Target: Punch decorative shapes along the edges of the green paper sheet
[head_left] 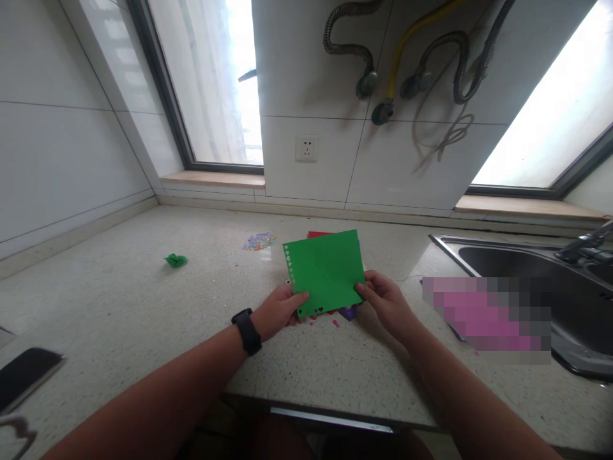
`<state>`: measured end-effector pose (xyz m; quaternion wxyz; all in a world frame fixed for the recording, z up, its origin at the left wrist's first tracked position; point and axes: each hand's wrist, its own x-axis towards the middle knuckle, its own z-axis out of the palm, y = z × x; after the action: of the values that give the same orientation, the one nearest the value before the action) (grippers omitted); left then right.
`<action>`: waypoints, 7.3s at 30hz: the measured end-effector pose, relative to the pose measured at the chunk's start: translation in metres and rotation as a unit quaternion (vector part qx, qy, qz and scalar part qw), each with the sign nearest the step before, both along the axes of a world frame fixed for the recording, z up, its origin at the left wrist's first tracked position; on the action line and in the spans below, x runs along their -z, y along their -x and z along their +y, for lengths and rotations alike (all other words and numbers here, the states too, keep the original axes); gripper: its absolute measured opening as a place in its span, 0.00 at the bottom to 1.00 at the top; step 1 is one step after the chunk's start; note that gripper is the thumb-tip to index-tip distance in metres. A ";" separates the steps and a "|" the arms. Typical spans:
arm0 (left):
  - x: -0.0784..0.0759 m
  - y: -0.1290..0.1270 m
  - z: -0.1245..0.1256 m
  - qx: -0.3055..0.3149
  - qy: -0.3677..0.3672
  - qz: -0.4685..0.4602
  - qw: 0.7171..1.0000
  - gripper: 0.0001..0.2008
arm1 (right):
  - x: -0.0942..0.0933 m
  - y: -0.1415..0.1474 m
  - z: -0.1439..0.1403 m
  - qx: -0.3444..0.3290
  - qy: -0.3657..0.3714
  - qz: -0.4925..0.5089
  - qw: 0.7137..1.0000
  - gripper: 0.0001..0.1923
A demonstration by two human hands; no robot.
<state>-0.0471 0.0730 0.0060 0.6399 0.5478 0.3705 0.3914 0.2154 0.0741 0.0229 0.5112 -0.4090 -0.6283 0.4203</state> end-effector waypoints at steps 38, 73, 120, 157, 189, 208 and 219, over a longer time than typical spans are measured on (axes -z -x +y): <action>0.000 0.003 0.011 -0.208 0.040 -0.092 0.973 0.18 | -0.006 0.005 -0.020 0.015 -0.187 -0.533 0.825 0.22; 0.002 0.003 -0.014 -0.071 -0.085 0.074 0.991 0.28 | 0.014 0.060 -0.058 -0.028 0.139 0.273 0.952 0.18; 0.004 0.006 -0.014 -0.073 -0.076 0.079 0.991 0.27 | 0.015 0.062 -0.058 -0.034 0.116 0.248 0.961 0.17; 0.001 0.000 -0.014 0.017 -0.077 0.102 0.992 0.25 | -0.001 0.068 -0.058 -0.058 0.211 0.262 0.940 0.15; -0.007 -0.001 -0.014 0.049 -0.101 0.125 0.986 0.26 | -0.003 0.070 -0.056 -0.048 0.208 0.278 0.937 0.16; -0.003 0.000 -0.013 0.047 -0.100 0.128 0.986 0.26 | -0.003 0.070 -0.056 -0.046 0.200 0.248 0.947 0.17; -0.002 0.001 -0.012 0.045 -0.096 0.133 0.985 0.27 | -0.005 0.070 -0.057 -0.039 0.207 0.246 0.946 0.17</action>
<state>-0.0476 0.0609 0.0079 0.5462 0.6704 0.3875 0.3194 0.1455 0.0173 0.0277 0.5372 -0.3648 -0.3976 0.6482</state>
